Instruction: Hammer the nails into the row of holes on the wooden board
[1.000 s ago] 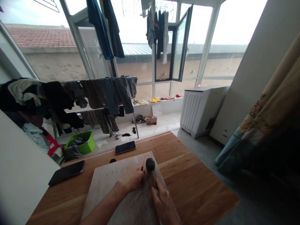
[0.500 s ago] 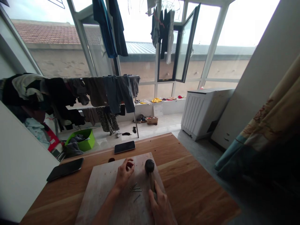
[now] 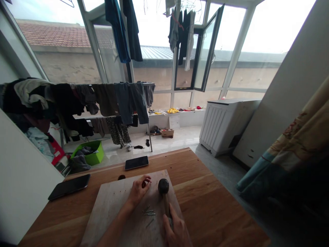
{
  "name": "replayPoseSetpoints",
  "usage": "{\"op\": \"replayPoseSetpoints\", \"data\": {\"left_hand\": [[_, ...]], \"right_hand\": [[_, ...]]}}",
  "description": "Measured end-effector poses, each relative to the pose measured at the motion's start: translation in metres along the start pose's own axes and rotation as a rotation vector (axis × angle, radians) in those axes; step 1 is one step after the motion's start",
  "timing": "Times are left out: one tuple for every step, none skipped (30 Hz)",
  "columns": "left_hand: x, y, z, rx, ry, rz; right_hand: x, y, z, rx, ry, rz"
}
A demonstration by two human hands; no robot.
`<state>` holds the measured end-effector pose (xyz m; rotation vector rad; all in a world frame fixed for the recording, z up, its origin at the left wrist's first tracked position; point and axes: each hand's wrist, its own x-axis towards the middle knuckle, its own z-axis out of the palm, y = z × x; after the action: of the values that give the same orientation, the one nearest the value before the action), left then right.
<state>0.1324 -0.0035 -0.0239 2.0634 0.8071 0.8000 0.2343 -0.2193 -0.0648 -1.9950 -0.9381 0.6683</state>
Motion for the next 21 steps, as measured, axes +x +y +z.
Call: {"op": "replayPoseSetpoints", "data": {"left_hand": [[-0.001,-0.004,0.0,-0.015,0.003,-0.009],[-0.003,-0.007,0.0,-0.025,0.007,-0.013],[-0.004,-0.009,0.0,-0.028,0.01,-0.012],[-0.005,-0.011,0.0,-0.028,0.009,-0.009],[-0.005,-0.011,0.0,-0.025,-0.003,-0.003],[-0.006,-0.011,0.0,-0.023,-0.019,0.004],[-0.006,-0.011,0.0,-0.02,-0.033,0.01],[-0.006,-0.011,0.0,-0.015,-0.042,0.014],[-0.005,-0.01,0.001,-0.009,-0.047,0.015],[-0.005,-0.01,0.001,-0.004,-0.048,0.017],[-0.005,-0.009,0.001,0.001,-0.044,0.02],[-0.005,-0.009,0.001,0.008,-0.036,0.026],[-0.005,-0.009,0.001,0.014,-0.027,0.034],[-0.005,-0.009,0.001,0.018,-0.017,0.042],[-0.005,-0.008,0.001,0.019,-0.01,0.048],[-0.004,-0.008,0.001,0.017,-0.006,0.051],[-0.004,-0.008,0.0,0.013,-0.003,0.051],[-0.004,-0.009,0.0,0.006,-0.001,0.05],[-0.004,-0.009,0.0,0.0,0.003,0.049],[-0.004,-0.009,0.0,-0.005,0.006,0.046],[-0.004,-0.009,0.0,-0.006,0.008,0.043]], "right_hand": [[0.0,0.001,-0.001,-0.005,-0.01,-0.034],[-0.001,0.002,-0.002,-0.007,-0.016,-0.064],[-0.001,0.003,-0.002,-0.006,-0.019,-0.085],[-0.001,0.003,-0.003,-0.006,-0.021,-0.094],[-0.001,0.003,-0.004,-0.006,-0.019,-0.089],[-0.001,0.003,-0.004,-0.004,-0.016,-0.078],[-0.001,0.003,-0.004,-0.001,-0.018,-0.076],[-0.001,0.002,-0.004,0.005,-0.021,-0.083],[-0.001,0.002,-0.003,0.016,-0.016,-0.094],[-0.001,0.001,-0.002,0.033,0.0,-0.103],[0.0,0.001,-0.001,0.05,0.024,-0.106],[0.0,0.0,0.0,0.069,0.052,-0.106],[0.001,-0.002,0.0,0.093,0.082,-0.103],[0.002,-0.005,0.0,0.121,0.111,-0.102],[0.003,-0.009,-0.001,0.151,0.133,-0.102],[0.003,-0.014,-0.003,0.183,0.141,-0.105],[0.004,-0.02,-0.005,0.219,0.142,-0.105],[0.006,-0.027,-0.007,0.255,0.135,-0.099],[0.007,-0.035,-0.009,0.289,0.118,-0.087],[0.008,-0.043,-0.011,0.323,0.094,-0.069],[0.01,-0.05,-0.012,0.355,0.067,-0.05]]}}
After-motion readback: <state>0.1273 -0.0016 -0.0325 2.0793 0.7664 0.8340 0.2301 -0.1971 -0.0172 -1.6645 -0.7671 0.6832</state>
